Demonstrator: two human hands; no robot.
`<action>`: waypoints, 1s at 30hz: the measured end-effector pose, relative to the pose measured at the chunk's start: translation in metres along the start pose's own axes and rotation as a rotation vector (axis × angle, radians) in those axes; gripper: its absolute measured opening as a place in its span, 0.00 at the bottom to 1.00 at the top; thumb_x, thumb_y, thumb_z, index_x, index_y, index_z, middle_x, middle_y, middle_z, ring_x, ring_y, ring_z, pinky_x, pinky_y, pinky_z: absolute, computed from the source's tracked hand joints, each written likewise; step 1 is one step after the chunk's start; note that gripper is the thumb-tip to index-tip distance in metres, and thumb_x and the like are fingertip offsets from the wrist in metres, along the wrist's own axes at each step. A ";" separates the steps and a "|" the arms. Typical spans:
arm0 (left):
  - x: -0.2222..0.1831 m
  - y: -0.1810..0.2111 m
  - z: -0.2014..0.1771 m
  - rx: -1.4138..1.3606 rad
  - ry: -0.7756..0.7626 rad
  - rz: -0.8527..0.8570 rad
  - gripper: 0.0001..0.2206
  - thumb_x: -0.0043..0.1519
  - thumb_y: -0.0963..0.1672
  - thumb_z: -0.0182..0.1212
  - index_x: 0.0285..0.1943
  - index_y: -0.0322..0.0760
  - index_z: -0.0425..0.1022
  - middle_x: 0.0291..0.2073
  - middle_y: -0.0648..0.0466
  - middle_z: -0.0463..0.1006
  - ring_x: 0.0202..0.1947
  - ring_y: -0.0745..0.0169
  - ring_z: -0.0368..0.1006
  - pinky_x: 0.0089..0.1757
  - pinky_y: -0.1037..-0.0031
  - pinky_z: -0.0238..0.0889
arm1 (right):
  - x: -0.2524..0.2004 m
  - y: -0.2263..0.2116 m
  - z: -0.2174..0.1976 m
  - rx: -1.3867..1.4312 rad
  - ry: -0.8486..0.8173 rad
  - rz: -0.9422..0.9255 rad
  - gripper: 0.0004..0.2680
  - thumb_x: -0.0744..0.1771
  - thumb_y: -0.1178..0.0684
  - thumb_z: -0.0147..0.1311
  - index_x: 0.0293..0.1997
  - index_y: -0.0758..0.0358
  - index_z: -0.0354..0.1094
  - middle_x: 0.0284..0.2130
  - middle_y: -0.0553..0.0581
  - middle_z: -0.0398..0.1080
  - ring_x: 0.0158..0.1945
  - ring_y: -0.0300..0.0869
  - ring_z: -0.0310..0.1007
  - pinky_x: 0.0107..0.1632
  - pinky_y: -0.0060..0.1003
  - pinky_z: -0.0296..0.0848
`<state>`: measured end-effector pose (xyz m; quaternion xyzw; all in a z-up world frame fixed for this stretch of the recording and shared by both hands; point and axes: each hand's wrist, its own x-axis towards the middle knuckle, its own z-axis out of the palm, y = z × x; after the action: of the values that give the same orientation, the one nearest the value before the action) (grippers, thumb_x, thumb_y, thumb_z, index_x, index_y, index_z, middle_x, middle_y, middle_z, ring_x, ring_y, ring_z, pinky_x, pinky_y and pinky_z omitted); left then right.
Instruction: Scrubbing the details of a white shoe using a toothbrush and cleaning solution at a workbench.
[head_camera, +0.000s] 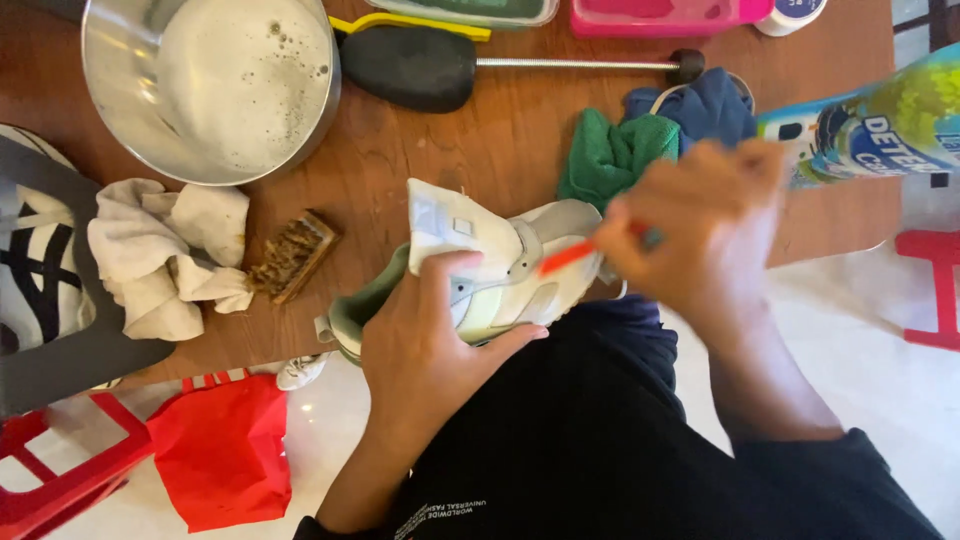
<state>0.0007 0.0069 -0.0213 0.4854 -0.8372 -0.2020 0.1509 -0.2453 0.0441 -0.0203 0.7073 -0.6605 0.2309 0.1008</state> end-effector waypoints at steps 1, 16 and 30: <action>0.000 -0.001 0.003 -0.003 -0.003 0.000 0.37 0.43 0.64 0.76 0.54 0.46 0.71 0.34 0.58 0.79 0.34 0.55 0.78 0.30 0.63 0.67 | -0.002 -0.002 0.002 -0.002 -0.003 0.002 0.11 0.63 0.62 0.56 0.18 0.51 0.65 0.17 0.45 0.65 0.27 0.39 0.58 0.49 0.45 0.54; -0.001 -0.009 0.006 -0.025 0.061 0.055 0.37 0.43 0.64 0.78 0.54 0.46 0.72 0.39 0.58 0.81 0.36 0.56 0.79 0.30 0.65 0.68 | 0.015 0.004 0.004 -0.075 -0.050 -0.108 0.14 0.66 0.60 0.61 0.20 0.52 0.62 0.20 0.44 0.64 0.29 0.44 0.59 0.51 0.48 0.54; -0.012 -0.012 0.005 -0.036 0.573 0.492 0.22 0.51 0.52 0.88 0.40 0.46 0.75 0.27 0.53 0.80 0.24 0.60 0.77 0.27 0.70 0.72 | -0.029 0.016 0.025 1.471 -0.134 0.707 0.20 0.68 0.24 0.35 0.34 0.51 0.49 0.29 0.46 0.49 0.28 0.34 0.49 0.31 0.27 0.55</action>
<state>0.0137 0.0130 -0.0322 0.3038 -0.8490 -0.0305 0.4313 -0.2572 0.0564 -0.0583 0.3546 -0.5288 0.5806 -0.5075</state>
